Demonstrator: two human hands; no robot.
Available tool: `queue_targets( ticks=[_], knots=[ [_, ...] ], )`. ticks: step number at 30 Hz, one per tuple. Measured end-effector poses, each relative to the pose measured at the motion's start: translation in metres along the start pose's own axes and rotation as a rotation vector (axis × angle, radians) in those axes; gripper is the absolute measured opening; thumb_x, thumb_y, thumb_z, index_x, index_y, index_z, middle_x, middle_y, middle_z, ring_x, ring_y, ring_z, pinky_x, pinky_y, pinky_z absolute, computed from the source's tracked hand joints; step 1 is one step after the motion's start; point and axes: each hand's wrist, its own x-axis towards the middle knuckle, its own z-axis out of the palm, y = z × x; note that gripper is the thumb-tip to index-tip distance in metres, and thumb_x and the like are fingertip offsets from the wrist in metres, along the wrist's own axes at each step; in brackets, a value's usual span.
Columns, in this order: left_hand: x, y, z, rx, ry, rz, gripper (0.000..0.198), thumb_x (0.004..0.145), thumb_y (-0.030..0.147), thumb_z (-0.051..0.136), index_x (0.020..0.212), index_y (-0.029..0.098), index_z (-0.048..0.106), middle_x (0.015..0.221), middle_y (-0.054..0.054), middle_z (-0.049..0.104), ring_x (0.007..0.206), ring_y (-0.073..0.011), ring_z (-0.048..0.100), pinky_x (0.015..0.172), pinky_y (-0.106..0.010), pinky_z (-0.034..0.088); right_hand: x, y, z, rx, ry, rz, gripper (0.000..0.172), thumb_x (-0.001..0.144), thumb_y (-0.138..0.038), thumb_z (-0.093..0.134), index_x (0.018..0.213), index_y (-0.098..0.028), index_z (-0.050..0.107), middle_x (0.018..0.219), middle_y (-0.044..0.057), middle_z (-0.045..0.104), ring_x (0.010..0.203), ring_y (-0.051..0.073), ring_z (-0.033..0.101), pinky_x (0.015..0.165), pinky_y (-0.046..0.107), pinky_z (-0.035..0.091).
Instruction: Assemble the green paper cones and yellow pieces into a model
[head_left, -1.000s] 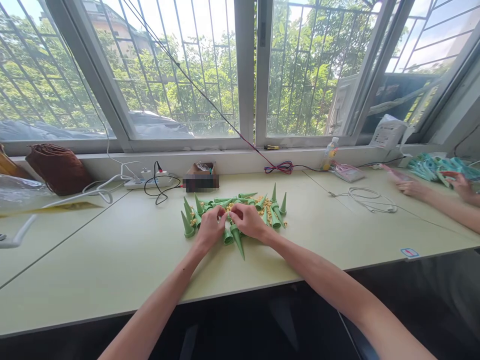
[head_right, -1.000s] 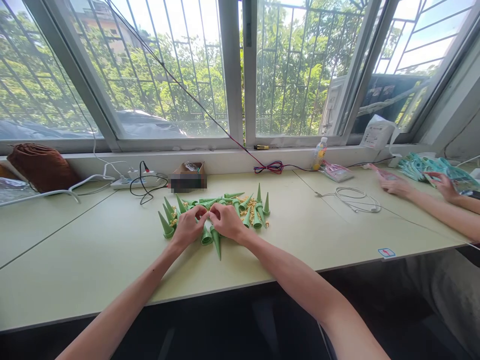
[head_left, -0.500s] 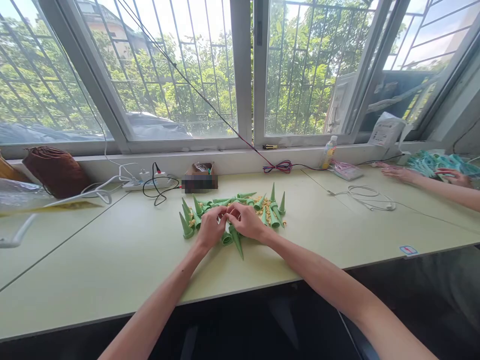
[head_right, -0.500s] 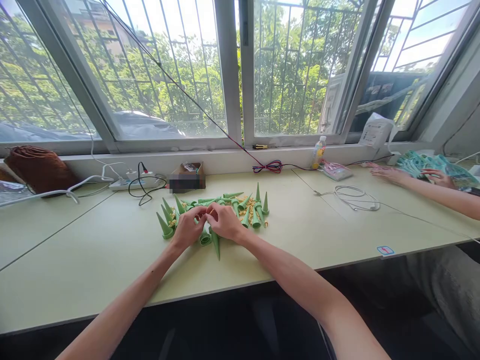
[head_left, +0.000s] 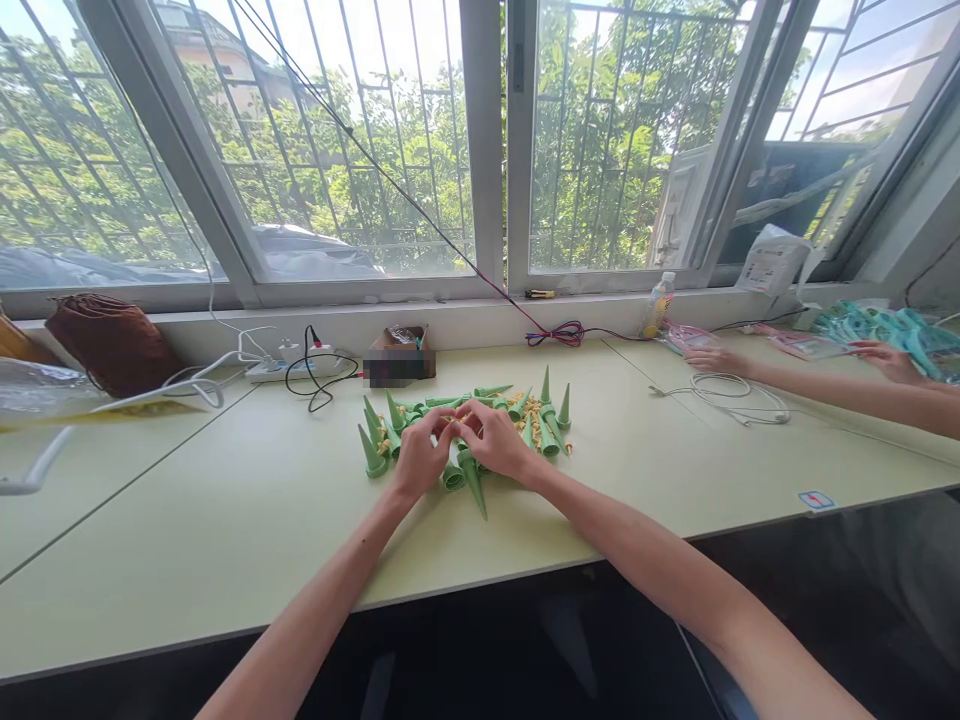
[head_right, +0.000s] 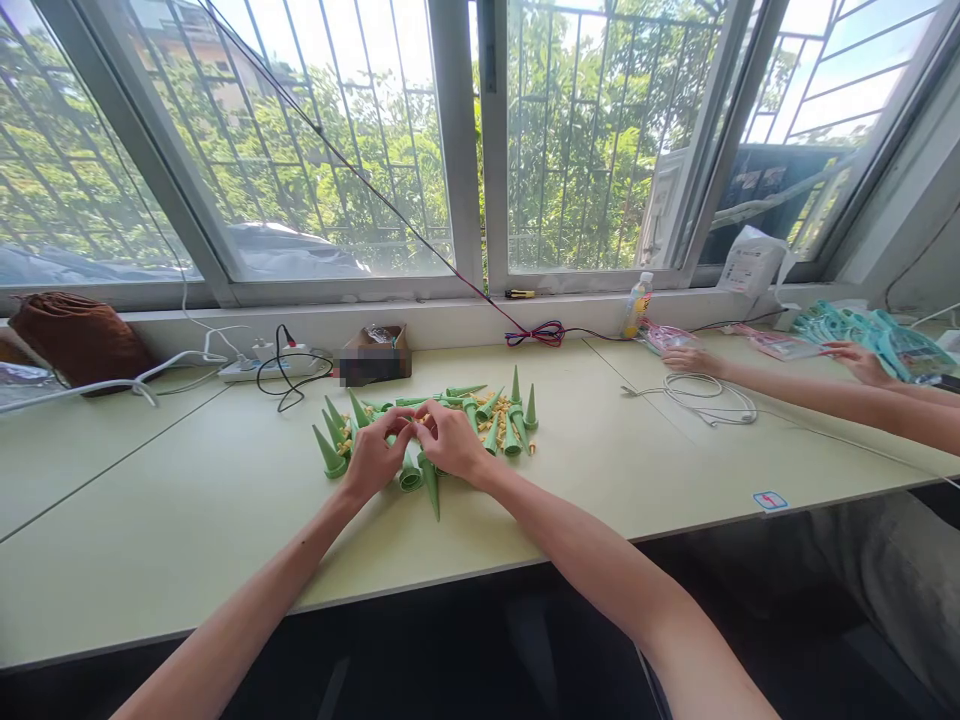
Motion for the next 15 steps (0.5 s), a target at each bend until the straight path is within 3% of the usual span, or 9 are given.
queue_targets(
  ticks=[15],
  knots=[
    [-0.0002, 0.0005, -0.0012, -0.006, 0.019, -0.001, 0.022, 0.091, 0.032, 0.048, 0.098, 0.018, 0.064, 0.073, -0.002, 0.071, 0.065, -0.0164, 0.064, 0.067, -0.028, 0.049, 0.0005, 0.0052, 0.0022, 0.017, -0.006, -0.023, 0.012, 0.09, -0.02, 0.052, 0.1, -0.017, 0.059, 0.08, 0.003, 0.07, 0.07, 0.014, 0.064, 0.066, 0.024, 0.046]
  ],
)
